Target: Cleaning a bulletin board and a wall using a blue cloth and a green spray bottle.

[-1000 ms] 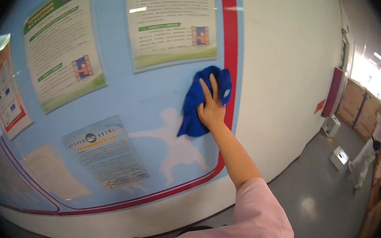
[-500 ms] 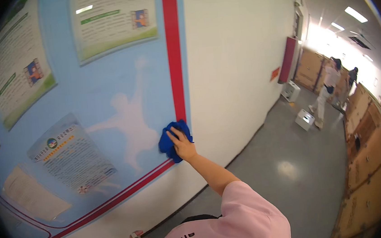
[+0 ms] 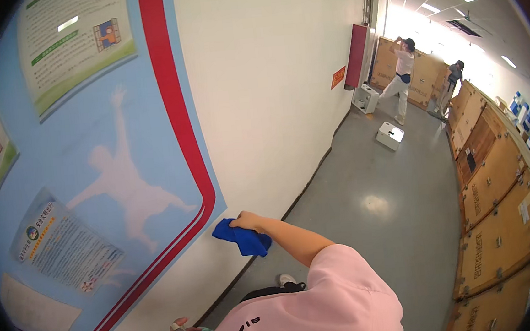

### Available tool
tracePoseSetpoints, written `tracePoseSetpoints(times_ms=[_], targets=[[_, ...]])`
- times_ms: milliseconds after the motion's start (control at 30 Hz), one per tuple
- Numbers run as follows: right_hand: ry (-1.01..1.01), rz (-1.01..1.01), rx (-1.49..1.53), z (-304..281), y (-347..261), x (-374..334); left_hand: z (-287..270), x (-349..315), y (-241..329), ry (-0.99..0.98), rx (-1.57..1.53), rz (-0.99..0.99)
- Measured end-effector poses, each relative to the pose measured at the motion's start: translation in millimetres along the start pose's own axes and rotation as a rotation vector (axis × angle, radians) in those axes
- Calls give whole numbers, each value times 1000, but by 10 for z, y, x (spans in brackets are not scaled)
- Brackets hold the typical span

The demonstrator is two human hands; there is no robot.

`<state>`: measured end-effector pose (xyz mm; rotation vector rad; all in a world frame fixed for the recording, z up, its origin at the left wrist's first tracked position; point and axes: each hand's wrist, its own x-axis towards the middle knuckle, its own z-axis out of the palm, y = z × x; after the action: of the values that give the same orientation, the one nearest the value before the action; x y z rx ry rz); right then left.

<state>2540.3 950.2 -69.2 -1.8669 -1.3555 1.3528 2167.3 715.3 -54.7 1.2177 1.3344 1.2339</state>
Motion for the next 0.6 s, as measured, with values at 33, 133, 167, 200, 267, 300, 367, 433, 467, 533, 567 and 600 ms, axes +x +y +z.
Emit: tracePoseSetpoints(times_ms=[33,133,167,200,267,300,367,433,467,533,567,600], targets=[[-9,4,-2,-67,-47,-81,54,11,2,16,11,62],[-77,77,524,-264,-38,-175,383,-14,361,166,-17,-194],[-79,82,525,-302,10,-186,468,-5,364,166,-15,-199],[-170,31,612,-364,9,-267,560,41,378,133,30,-110],[-401,-82,693,-498,183,-213,779,161,423,94,76,-22],[-491,-109,645,-516,49,-312,864,184,414,82,66,21],[-583,-173,508,-541,76,-299,1091,343,422,21,55,110],[-526,-395,29,-657,36,-311,1400,618,459,-61,57,216],[-485,-536,-164,-700,-54,-366,1545,707,490,-119,62,334],[-535,-660,-127,-877,-171,-484,1796,1000,578,-282,178,395],[-577,-787,-88,-978,-225,-537,1938,1130,644,-450,291,458],[-586,-784,-83,-1109,-287,-598,2125,1219,842,-568,348,425]])
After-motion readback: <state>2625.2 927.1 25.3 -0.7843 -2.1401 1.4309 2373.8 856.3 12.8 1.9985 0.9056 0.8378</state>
